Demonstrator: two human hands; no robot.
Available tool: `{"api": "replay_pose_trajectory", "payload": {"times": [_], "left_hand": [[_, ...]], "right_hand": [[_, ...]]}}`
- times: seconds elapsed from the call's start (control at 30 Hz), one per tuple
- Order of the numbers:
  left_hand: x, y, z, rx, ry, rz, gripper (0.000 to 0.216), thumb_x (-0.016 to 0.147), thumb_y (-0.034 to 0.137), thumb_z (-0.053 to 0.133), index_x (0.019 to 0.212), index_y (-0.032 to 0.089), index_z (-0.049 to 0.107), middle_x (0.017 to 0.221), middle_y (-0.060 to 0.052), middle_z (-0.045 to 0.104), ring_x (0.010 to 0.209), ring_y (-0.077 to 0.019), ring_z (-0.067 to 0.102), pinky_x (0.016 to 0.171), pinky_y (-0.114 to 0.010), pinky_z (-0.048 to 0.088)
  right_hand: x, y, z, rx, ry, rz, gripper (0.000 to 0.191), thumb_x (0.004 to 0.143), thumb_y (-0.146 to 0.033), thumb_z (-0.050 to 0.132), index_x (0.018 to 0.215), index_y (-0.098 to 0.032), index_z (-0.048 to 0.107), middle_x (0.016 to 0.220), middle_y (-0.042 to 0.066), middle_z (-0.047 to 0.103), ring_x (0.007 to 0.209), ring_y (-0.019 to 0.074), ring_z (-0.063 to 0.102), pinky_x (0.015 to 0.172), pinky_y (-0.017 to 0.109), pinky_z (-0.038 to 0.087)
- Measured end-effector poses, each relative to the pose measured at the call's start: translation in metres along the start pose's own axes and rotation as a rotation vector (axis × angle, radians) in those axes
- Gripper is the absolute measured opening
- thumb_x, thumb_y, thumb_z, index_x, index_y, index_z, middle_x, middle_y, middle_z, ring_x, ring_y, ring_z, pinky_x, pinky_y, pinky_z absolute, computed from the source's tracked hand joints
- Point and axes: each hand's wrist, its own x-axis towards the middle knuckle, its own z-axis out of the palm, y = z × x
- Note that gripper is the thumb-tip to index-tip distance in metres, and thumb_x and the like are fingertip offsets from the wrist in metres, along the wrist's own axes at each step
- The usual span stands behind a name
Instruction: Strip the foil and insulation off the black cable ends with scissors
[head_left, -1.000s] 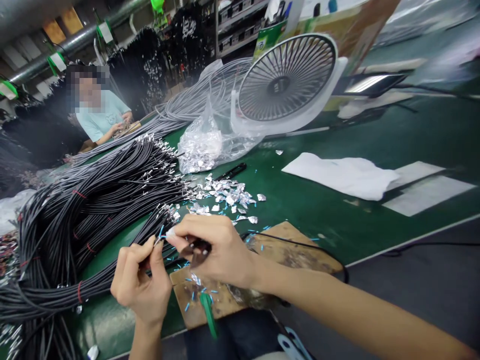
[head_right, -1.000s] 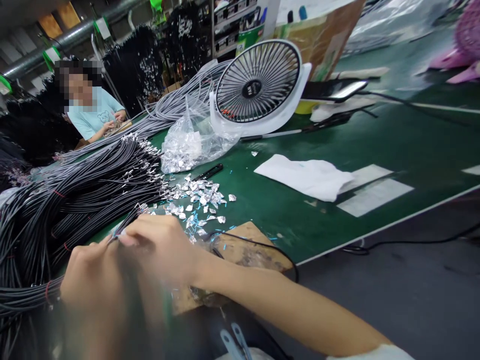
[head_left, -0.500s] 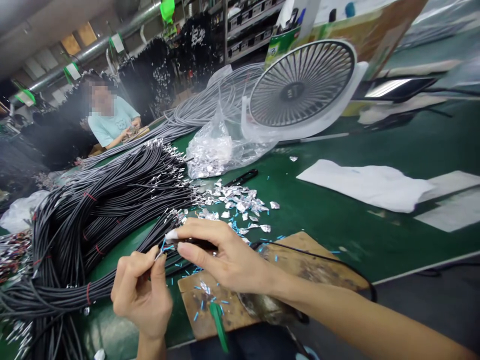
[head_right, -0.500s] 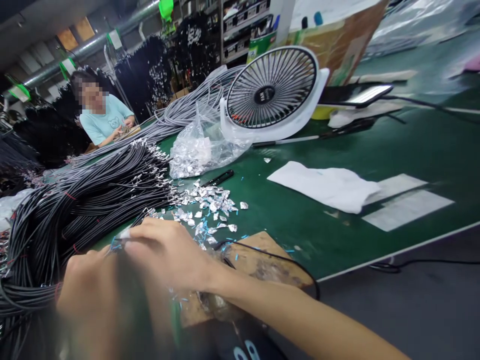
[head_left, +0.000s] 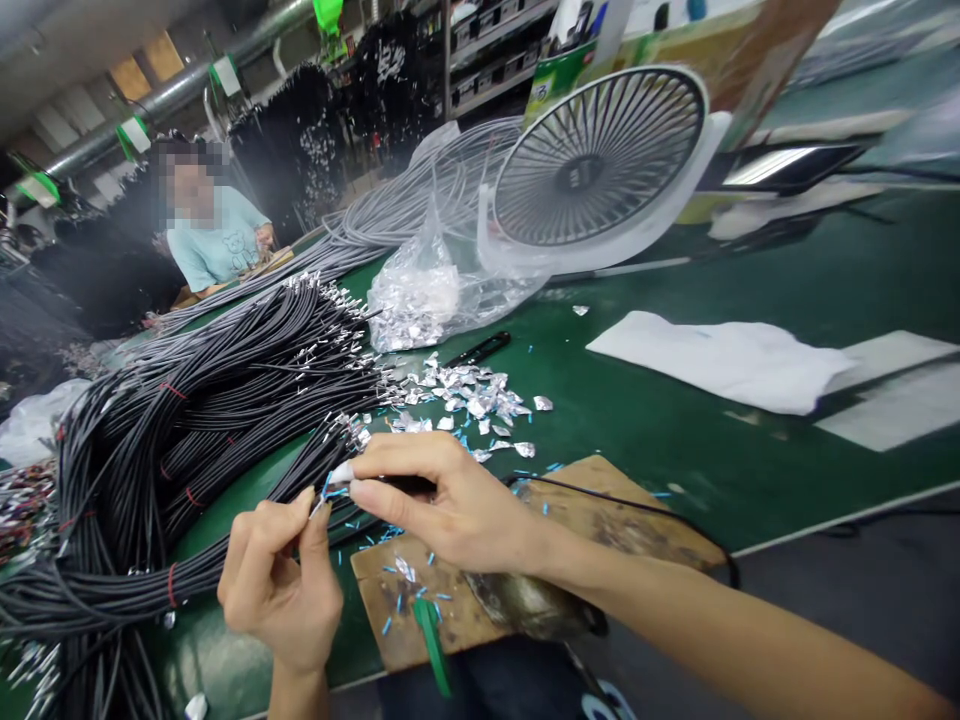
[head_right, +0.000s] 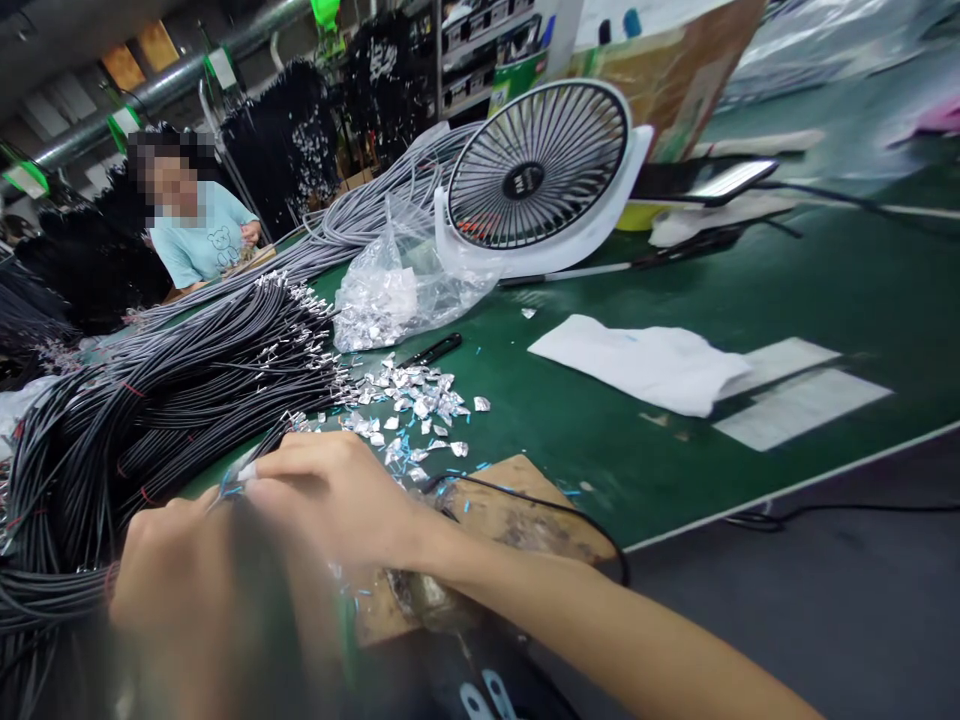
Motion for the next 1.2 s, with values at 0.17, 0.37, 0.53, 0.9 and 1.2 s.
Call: {"api": "replay_pose_trajectory", "payload": {"times": [0.17, 0.37, 0.53, 0.9, 1.2], "left_hand": [[-0.0017, -0.0030, 0.0014, 0.014, 0.038, -0.001, 0.013, 0.079, 0.034, 0.060, 0.073, 0.026, 0.067, 0.062, -0.006, 0.059, 0.060, -0.0229, 0.055, 0.056, -0.039, 0.048], [-0.0020, -0.0035, 0.0024, -0.004, 0.025, 0.006, 0.014, 0.080, 0.036, 0.061, 0.072, 0.025, 0.066, 0.063, -0.007, 0.060, 0.061, -0.0233, 0.056, 0.057, -0.039, 0.049], [-0.0029, -0.0032, 0.0034, -0.007, 0.011, -0.009, 0.012, 0.078, 0.032, 0.063, 0.068, 0.025, 0.065, 0.065, -0.007, 0.060, 0.063, -0.0238, 0.056, 0.059, -0.040, 0.049], [-0.0052, -0.0080, 0.0042, -0.031, 0.027, 0.060, 0.008, 0.078, 0.020, 0.063, 0.071, 0.023, 0.065, 0.069, -0.006, 0.062, 0.066, -0.0213, 0.058, 0.060, -0.036, 0.048], [-0.0009, -0.0098, 0.0024, -0.048, 0.164, 0.125, 0.007, 0.078, 0.017, 0.066, 0.085, 0.019, 0.065, 0.073, -0.002, 0.065, 0.067, -0.0156, 0.060, 0.062, -0.028, 0.047]], "right_hand": [[-0.0006, 0.0018, -0.0010, -0.016, -0.017, 0.007, 0.019, 0.088, -0.018, 0.055, 0.083, -0.014, 0.073, 0.063, 0.000, 0.059, 0.055, 0.0085, 0.046, 0.055, 0.022, 0.039], [-0.0013, 0.0031, 0.0007, -0.035, 0.006, 0.016, 0.018, 0.088, -0.017, 0.056, 0.085, -0.013, 0.073, 0.063, 0.000, 0.059, 0.057, 0.0093, 0.046, 0.056, 0.023, 0.038], [-0.0020, 0.0044, 0.0016, -0.009, 0.013, 0.021, 0.018, 0.087, -0.018, 0.056, 0.085, -0.012, 0.073, 0.063, 0.000, 0.059, 0.055, 0.0089, 0.044, 0.057, 0.023, 0.038], [-0.0012, 0.0037, 0.0022, 0.053, 0.007, 0.059, 0.019, 0.087, -0.020, 0.056, 0.079, -0.013, 0.072, 0.061, 0.000, 0.056, 0.055, 0.0088, 0.045, 0.055, 0.022, 0.038], [-0.0015, 0.0017, 0.0068, -0.045, 0.119, 0.056, 0.024, 0.087, -0.019, 0.053, 0.079, -0.012, 0.074, 0.061, 0.002, 0.056, 0.058, 0.0106, 0.049, 0.055, 0.023, 0.039]]}}
